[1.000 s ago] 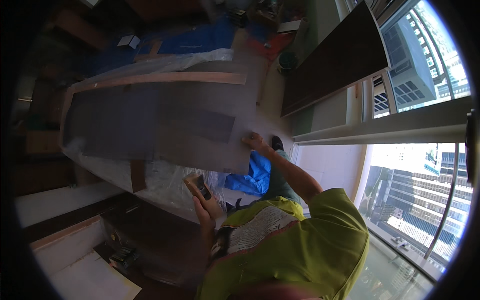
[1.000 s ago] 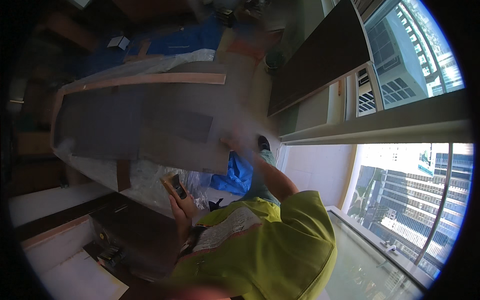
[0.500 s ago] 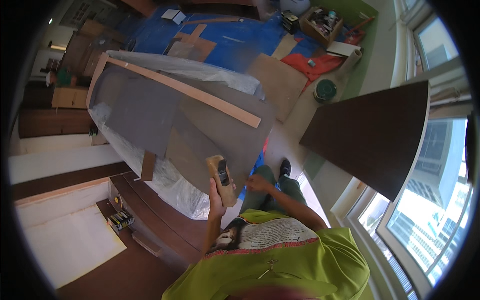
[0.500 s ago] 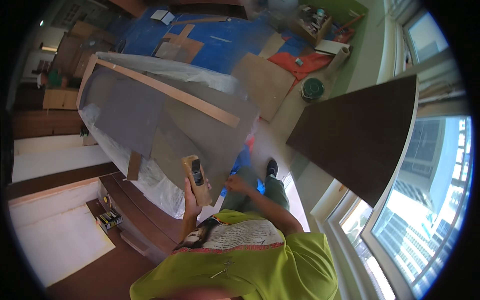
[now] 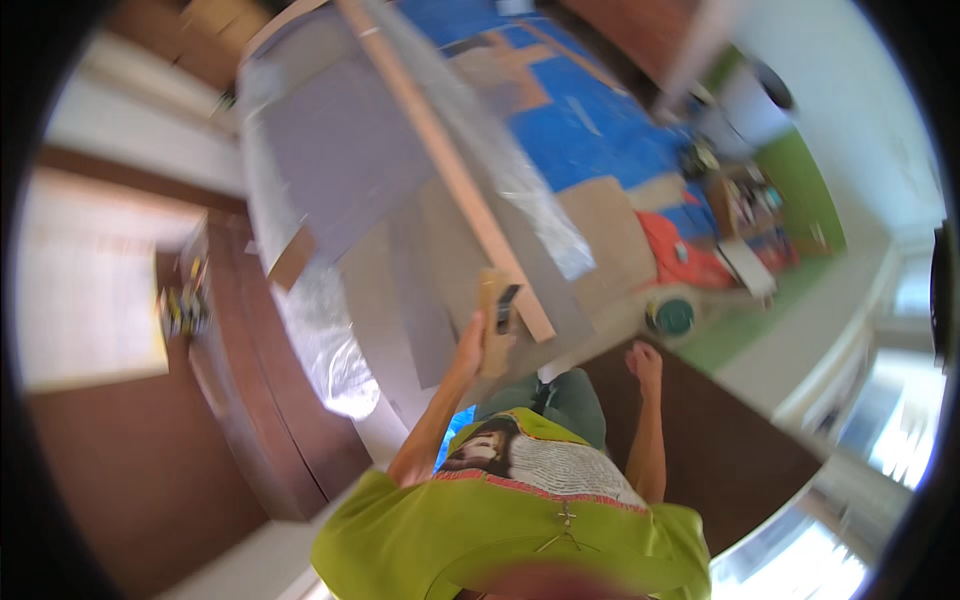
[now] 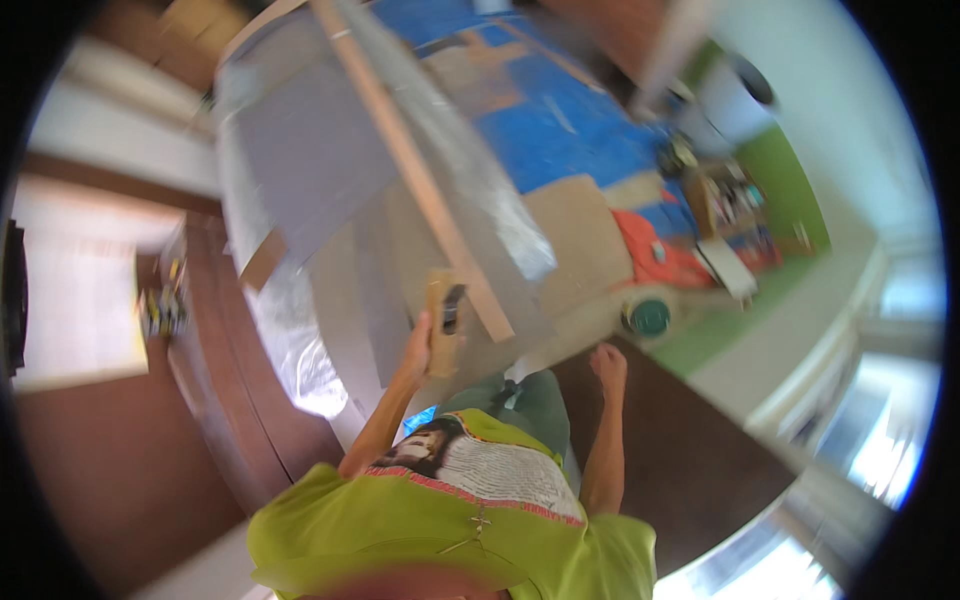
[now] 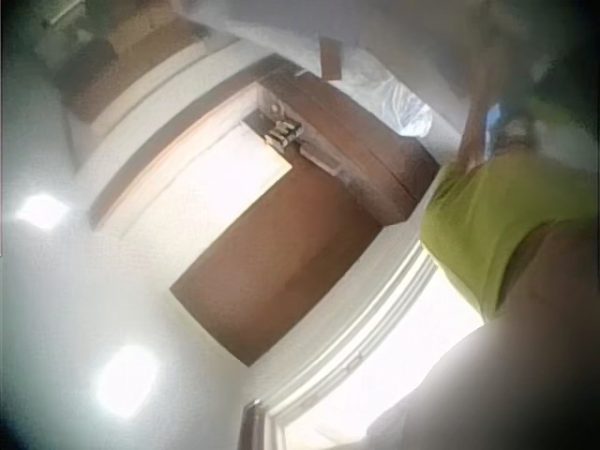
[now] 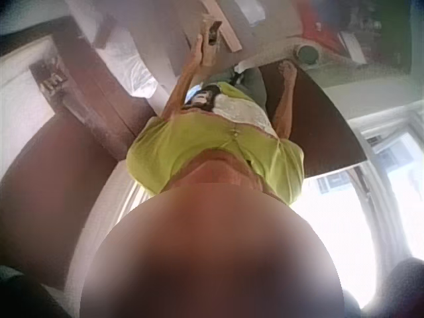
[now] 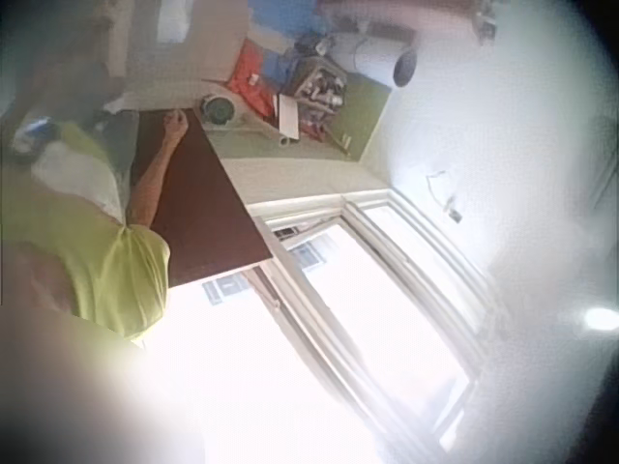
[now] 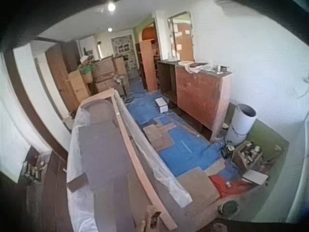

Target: The person moves around a room under renovation, picks up a wooden block, and uses it to press a wooden panel onto a wall. They repeatedly rub the panel with the block to secure it in place.

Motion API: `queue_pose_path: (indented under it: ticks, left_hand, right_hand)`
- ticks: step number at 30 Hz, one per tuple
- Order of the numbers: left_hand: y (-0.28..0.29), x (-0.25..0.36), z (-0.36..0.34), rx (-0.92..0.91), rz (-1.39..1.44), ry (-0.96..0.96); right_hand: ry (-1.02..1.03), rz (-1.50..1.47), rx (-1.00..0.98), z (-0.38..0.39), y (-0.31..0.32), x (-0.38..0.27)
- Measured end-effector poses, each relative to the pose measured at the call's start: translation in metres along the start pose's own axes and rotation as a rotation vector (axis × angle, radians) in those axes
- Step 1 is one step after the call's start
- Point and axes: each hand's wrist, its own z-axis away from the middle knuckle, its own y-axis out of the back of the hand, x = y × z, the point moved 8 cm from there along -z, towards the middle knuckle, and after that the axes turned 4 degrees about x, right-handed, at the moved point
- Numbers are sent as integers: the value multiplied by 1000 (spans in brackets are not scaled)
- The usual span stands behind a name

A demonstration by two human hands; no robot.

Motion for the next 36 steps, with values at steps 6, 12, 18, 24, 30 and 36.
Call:
queue_pose_path:
  ticks: [6, 12, 18, 24, 30, 36]
  left_hand:
    - [-49, 66, -41, 171, -35, -340]
    - [-93, 84, -37, 144, -42, -404]
    - [-159, 51, -34, 448, 172, -410]
    - [-249, 41, -53, 359, 358, -344]
    - [-310, 53, -107, 311, 379, -295]
    - [-356, 70, -139, 31, 321, -328]
  right_hand:
    - [-73, -5, -65, -68, 17, 12]
    - [-199, 119, -159, -164, -7, 9]
    - [-120, 130, -569, -259, -38, -72]
    - [-3, 22, -502, -333, 9, -187]
    - [170, -8, -442, -340, 43, -274]
    - [24, -59, -577, -335, 48, -231]
